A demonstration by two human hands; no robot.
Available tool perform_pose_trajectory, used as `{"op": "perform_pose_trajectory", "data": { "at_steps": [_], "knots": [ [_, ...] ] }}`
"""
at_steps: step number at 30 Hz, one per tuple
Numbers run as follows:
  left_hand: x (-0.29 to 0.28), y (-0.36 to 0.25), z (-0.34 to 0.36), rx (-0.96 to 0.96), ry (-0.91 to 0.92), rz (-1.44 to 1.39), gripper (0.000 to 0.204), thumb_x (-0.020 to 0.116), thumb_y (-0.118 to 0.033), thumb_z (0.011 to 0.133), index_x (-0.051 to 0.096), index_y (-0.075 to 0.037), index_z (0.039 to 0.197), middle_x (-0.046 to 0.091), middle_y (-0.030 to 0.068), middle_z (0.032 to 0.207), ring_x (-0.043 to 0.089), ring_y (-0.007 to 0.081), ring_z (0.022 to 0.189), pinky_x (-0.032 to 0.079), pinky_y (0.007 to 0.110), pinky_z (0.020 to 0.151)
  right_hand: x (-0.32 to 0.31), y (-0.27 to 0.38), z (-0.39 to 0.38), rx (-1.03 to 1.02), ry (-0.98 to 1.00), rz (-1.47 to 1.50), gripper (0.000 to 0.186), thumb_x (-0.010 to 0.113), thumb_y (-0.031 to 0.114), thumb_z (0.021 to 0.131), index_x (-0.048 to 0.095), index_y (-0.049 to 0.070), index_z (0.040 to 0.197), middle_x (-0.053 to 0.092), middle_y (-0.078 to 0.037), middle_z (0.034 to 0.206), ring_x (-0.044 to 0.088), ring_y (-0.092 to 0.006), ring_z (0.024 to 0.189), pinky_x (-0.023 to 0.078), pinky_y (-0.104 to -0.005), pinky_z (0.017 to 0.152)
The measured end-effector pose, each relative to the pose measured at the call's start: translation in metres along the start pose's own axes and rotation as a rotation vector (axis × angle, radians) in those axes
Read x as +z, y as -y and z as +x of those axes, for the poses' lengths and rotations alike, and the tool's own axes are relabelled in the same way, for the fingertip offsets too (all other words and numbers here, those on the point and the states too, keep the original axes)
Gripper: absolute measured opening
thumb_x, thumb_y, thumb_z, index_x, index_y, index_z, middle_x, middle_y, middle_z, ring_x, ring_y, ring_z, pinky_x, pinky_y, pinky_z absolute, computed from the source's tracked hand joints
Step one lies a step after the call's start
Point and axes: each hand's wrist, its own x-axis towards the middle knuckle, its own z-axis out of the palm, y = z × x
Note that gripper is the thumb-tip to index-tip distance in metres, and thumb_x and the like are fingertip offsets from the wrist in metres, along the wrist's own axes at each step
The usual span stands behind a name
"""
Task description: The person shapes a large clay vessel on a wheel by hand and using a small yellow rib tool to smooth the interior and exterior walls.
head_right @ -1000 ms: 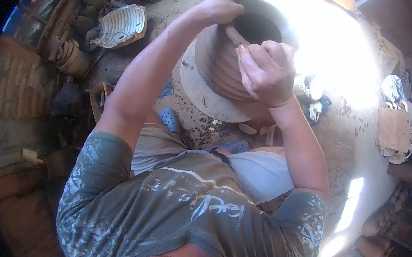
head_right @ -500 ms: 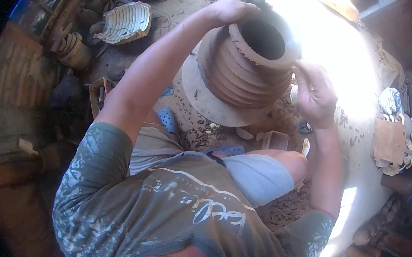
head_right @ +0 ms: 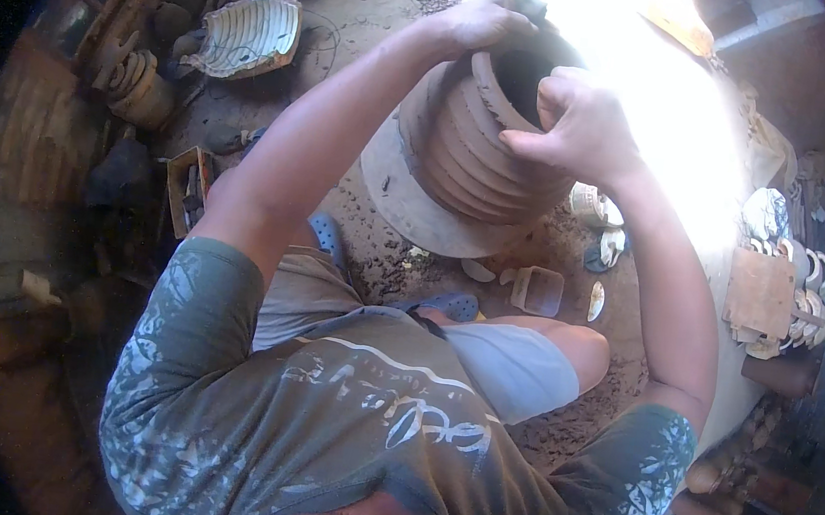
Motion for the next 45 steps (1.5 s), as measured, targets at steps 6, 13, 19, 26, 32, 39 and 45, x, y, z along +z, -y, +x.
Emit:
{"op": "perform_pose_trajectory", "data": {
  "at_steps": [6, 13, 19, 26, 32, 39, 45],
  "knots": [
    [0.001, -0.002, -0.012, -0.087, -0.097, -0.153, 0.033, 0.060, -0.022, 0.103, 0.068, -0.002, 0.128, 0.069, 0.0124, 0.128, 0.063, 0.0200, 0.119, 0.052, 0.034, 0.102, 0.013, 0.009, 0.030, 0.188, 0.058, 0.132, 0.048, 0.092, 0.023, 0.065, 0.047, 0.007, 0.060, 0.046, 0.001, 0.060, 0.045, -0.0094, 0.060, 0.038, -0.0299, 0.054],
    [-0.008, 0.001, -0.024, -0.092, -0.135, -0.502, 0.043, 0.049, -0.035, 0.111, 0.066, 0.000, 0.130, 0.069, 0.0143, 0.128, 0.065, 0.0228, 0.119, 0.050, 0.037, 0.106, 0.023, 0.013, 0.065, 0.319, 0.077, 0.184, 0.036, 0.091, 0.027, 0.069, 0.064, 0.004, 0.072, 0.064, -0.001, 0.071, 0.058, -0.0105, 0.068, 0.050, -0.0293, 0.066],
    [-0.001, -0.009, -0.042, -0.129, -0.179, -0.522, 0.044, 0.051, -0.035, 0.111, 0.057, -0.001, 0.139, 0.064, 0.0138, 0.134, 0.062, 0.0225, 0.121, 0.050, 0.037, 0.107, 0.022, -0.005, 0.067, 0.315, -0.402, 0.309, 0.029, 0.080, 0.022, 0.091, 0.080, 0.000, 0.109, 0.080, -0.010, 0.097, 0.073, -0.0112, 0.089, 0.058, -0.0278, 0.082],
    [-0.002, -0.005, -0.059, -0.099, -0.337, -0.212, 0.055, 0.066, -0.033, 0.104, 0.051, 0.002, 0.143, 0.063, 0.0171, 0.133, 0.062, 0.0258, 0.120, 0.048, 0.040, 0.107, -0.004, 0.037, -0.057, 0.665, -0.710, 0.607, 0.028, 0.075, 0.025, 0.100, 0.079, -0.003, 0.106, 0.076, -0.007, 0.081, 0.070, -0.0112, 0.072, 0.056, -0.0243, 0.066],
    [-0.007, -0.016, -0.038, 0.265, -0.381, 0.484, 0.062, 0.069, -0.040, 0.103, 0.053, 0.010, 0.137, 0.067, 0.0172, 0.119, 0.063, 0.0213, 0.110, 0.050, 0.034, 0.095, 0.065, 0.018, -0.117, 0.714, -1.003, 1.044, 0.030, 0.069, 0.017, 0.103, 0.073, -0.007, 0.119, 0.074, -0.012, 0.086, 0.069, -0.0163, 0.071, 0.058, -0.0287, 0.066],
    [0.016, -0.011, -0.039, 0.337, -0.172, 0.667, 0.054, 0.066, -0.038, 0.103, 0.057, 0.006, 0.134, 0.071, 0.0252, 0.116, 0.068, 0.0383, 0.109, 0.051, 0.046, 0.097, 0.062, -0.008, -0.096, 0.793, -0.815, 1.541, 0.042, 0.062, 0.016, 0.102, 0.059, -0.009, 0.136, 0.071, -0.011, 0.085, 0.067, -0.0165, 0.069, 0.056, -0.0292, 0.064],
    [0.043, -0.015, -0.052, 0.326, -0.347, 0.945, 0.060, 0.060, -0.041, 0.107, 0.054, 0.009, 0.139, 0.066, 0.0284, 0.127, 0.065, 0.0359, 0.116, 0.048, 0.044, 0.102, 0.079, 0.030, -0.081, 0.747, -0.829, 1.407, 0.064, 0.058, 0.012, 0.099, 0.037, -0.017, 0.152, 0.066, -0.010, 0.074, 0.061, -0.0141, 0.058, 0.050, -0.0279, 0.050]
  ]
}}
